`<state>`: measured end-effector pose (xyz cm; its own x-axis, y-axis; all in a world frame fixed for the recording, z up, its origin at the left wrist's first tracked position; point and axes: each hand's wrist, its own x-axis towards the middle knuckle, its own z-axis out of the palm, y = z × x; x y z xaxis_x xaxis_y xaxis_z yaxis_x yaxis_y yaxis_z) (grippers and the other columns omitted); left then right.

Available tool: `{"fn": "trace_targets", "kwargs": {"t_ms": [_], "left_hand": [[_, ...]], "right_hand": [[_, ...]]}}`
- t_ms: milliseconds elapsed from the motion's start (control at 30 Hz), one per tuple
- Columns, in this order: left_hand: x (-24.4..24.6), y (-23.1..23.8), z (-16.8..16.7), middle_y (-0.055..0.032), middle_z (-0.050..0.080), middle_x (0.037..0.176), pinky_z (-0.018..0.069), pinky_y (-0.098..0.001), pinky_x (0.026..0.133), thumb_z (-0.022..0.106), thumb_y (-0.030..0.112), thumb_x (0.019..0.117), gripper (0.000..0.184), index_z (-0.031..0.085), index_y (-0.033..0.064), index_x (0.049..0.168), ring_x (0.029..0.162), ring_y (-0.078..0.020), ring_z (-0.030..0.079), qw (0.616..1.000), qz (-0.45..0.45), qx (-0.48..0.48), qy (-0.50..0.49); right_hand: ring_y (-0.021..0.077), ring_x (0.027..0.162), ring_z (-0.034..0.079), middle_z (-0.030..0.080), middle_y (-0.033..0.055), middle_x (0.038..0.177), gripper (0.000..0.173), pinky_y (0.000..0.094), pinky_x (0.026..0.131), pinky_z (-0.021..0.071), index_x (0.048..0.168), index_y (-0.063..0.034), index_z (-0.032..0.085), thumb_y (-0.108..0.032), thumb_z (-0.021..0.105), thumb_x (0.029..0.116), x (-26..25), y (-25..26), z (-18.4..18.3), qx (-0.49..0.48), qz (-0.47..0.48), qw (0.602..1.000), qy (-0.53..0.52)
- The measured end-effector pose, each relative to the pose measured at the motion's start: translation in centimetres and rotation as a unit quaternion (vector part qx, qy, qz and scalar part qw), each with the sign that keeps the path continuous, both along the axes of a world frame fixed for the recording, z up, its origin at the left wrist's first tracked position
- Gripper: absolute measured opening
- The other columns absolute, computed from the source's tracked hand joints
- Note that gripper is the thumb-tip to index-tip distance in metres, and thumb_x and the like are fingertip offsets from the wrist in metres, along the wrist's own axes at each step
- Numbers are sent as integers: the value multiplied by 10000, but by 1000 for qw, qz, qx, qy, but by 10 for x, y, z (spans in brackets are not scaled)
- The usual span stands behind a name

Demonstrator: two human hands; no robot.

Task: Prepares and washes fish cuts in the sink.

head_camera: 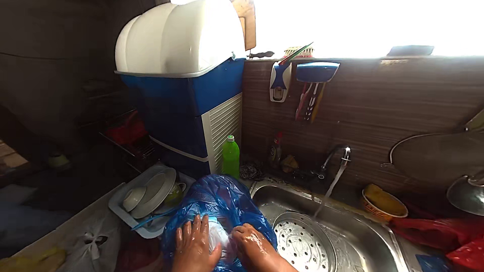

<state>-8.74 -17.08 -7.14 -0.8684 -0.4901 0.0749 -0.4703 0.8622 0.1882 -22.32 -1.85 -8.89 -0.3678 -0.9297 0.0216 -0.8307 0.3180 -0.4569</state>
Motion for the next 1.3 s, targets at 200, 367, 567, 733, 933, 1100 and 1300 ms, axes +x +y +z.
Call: {"fn": "trace_targets", "kwargs": {"t_ms": [200, 367, 567, 733, 933, 1100, 1300], "left_hand": [[5, -4, -4, -274, 534, 1463, 324, -703, 1091, 669, 511, 881, 798, 523, -7, 1471, 1318, -499, 516, 1000, -15, 11, 20], [8, -6, -9, -272, 565, 1432, 350, -704, 1069, 686, 505, 868, 793, 544, -14, 1451, 1286, -500, 545, 998, -20, 12, 50], [10, -7, -10, -255, 578, 1424, 350, -684, 1086, 677, 509, 877, 785, 542, -1, 1457, 1292, -481, 547, 998, -20, 28, 57], [9, -10, -9, -289, 573, 1411, 333, -712, 1084, 684, 508, 874, 798, 541, -32, 1444, 1296, -502, 535, 997, -33, 33, 62], [9, -10, -10, -328, 566, 1393, 317, -748, 1066, 693, 493, 878, 794, 542, -55, 1433, 1282, -553, 522, 996, -38, 42, 73], [8, -11, -17, -349, 569, 1374, 304, -779, 1041, 698, 492, 879, 793, 544, -60, 1427, 1254, -586, 522, 994, -48, 38, 95], [3, -6, -14, -367, 560, 1366, 300, -792, 1033, 685, 505, 880, 809, 539, -93, 1405, 1257, -601, 510, 997, -44, 5, 58]], "right_hand": [[487, 1418, 416, 442, 291, 1527, 971, 674, 1012, 467, 1568, -2, 348, -303, 821, 775, -38, -24, -50, 202, -94, 975, 12], [523, 1293, 508, 547, 307, 1374, 810, 687, 906, 512, 1477, -31, 483, -210, 824, 765, -47, -25, -38, 214, -78, 972, 54], [505, 1197, 596, 564, 328, 1337, 513, 656, 913, 532, 1396, 19, 538, -67, 650, 902, -38, -13, -39, 226, -138, 963, 43], [365, 1142, 664, 704, 179, 1158, 377, 612, 971, 520, 1253, -94, 661, -203, 653, 892, -82, 8, -9, 137, -132, 982, -9], [150, 756, 677, 712, 56, 844, 138, 358, 669, 574, 954, -51, 736, -74, 642, 856, -96, 40, 36, -215, -207, 898, -324], [130, 690, 671, 710, 86, 787, 98, 297, 618, 573, 921, 10, 720, -28, 635, 888, -77, 66, 75, -439, -172, 788, -397], [146, 767, 712, 748, 130, 858, 150, 285, 690, 603, 921, 16, 764, 40, 621, 886, -62, 79, 121, -577, -173, 752, -269]]}}
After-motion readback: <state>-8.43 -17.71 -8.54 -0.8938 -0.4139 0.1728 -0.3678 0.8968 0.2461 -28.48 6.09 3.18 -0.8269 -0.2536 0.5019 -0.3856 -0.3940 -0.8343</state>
